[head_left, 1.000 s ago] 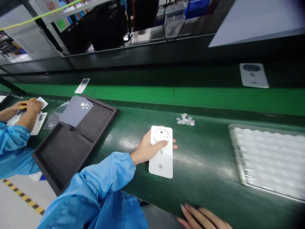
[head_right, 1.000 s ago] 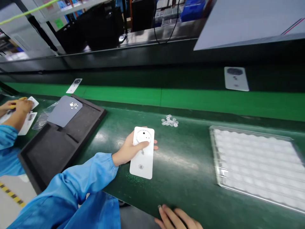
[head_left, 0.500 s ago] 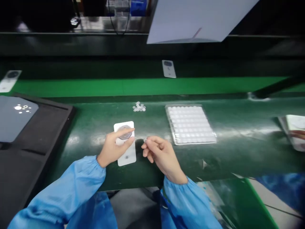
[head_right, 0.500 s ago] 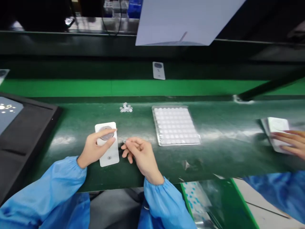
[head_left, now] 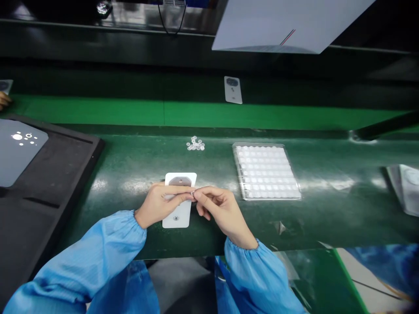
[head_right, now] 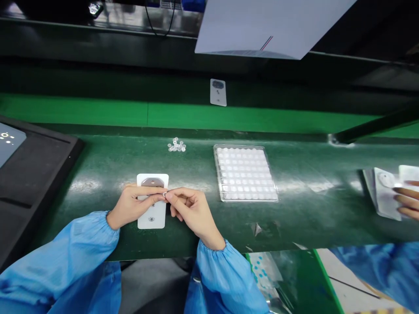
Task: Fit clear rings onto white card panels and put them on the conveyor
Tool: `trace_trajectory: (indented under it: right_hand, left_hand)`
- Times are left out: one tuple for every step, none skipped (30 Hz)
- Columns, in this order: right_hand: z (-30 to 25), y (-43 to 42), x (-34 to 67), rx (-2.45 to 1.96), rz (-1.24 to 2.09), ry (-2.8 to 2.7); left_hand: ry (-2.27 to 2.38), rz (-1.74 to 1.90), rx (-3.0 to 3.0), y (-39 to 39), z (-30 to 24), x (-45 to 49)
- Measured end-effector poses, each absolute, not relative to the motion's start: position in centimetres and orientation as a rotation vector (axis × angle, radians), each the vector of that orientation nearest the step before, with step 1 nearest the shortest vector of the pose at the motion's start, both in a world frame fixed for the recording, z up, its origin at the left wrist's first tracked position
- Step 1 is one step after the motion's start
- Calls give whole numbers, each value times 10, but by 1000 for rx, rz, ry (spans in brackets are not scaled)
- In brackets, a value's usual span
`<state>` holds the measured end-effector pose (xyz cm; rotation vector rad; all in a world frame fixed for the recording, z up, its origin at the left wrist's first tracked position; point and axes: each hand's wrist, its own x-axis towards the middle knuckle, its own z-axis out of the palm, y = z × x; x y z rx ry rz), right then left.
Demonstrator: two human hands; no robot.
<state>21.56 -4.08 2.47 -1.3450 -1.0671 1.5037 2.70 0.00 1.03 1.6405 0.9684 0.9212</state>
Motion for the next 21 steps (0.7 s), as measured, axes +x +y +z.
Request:
trace_trajectory:
  right_hand:
    - [26, -40, 217, -1362, 1484, -1091]
    - [28, -40, 218, -1374, 1472, -1105]
    - [29, -39, 219, -1380, 1470, -1110]
    - [30, -39, 220, -1379, 1478, -1111]
    - [30, -38, 221, -1375, 1492, -1110]
    - [30, -38, 222, -1369, 1508, -1109]
    - [31, -38, 222, -1363, 1520, -1109]
    - [31, -37, 222, -1356, 1520, -1105]
    - [31, -37, 222, -1348, 1509, -1097]
    - [31, -37, 222, -1341, 1494, -1089]
    - [31, -37, 221, -1337, 1475, -1080]
    - [31, -37, 219, -1337, 1453, -1073]
    - [31, -37, 218, -1341, 1433, -1069]
    - [31, -38, 216, -1347, 1417, -1070]
    - [31, -38, 215, -1354, 1405, -1072]
    - [30, -38, 213, -1360, 1396, -1074]
    - [30, -38, 212, -1365, 1390, -1075]
    - [30, -39, 211, -1368, 1387, -1076]
    - [29, -39, 211, -1372, 1386, -1078]
    - [29, -39, 210, -1376, 1385, -1080]
    - [28, -38, 210, -1382, 1382, -1083]
  left_hand:
    - [968, 911, 1646, 0, 10, 27]
    - [968, 904, 1648, 0, 10, 27]
    - [967, 898, 1652, 0, 10, 27]
    - [966, 893, 1655, 0, 9, 27]
    - [965, 888, 1659, 1, 9, 27]
    - [964, 885, 1664, 1, 9, 27]
    - [964, 882, 1667, 1, 9, 27]
    - [967, 883, 1669, 1, 10, 27]
    - [970, 886, 1667, 0, 10, 27]
    - [972, 893, 1660, 0, 11, 27]
    - [971, 902, 1649, -1, 12, 28]
    - [968, 916, 1632, -2, 13, 28]
    - [962, 933, 1612, -3, 13, 29]
    - [952, 952, 1592, -4, 13, 29]
    - [943, 971, 1570, -5, 13, 30]
    - [937, 985, 1546, -6, 13, 30]
    - [934, 990, 1519, -6, 13, 31]
    - [936, 991, 1490, -7, 14, 32]
    - [943, 991, 1460, -7, 14, 32]
    - [951, 992, 1426, -7, 15, 32]
    - [954, 995, 1389, -7, 16, 33]
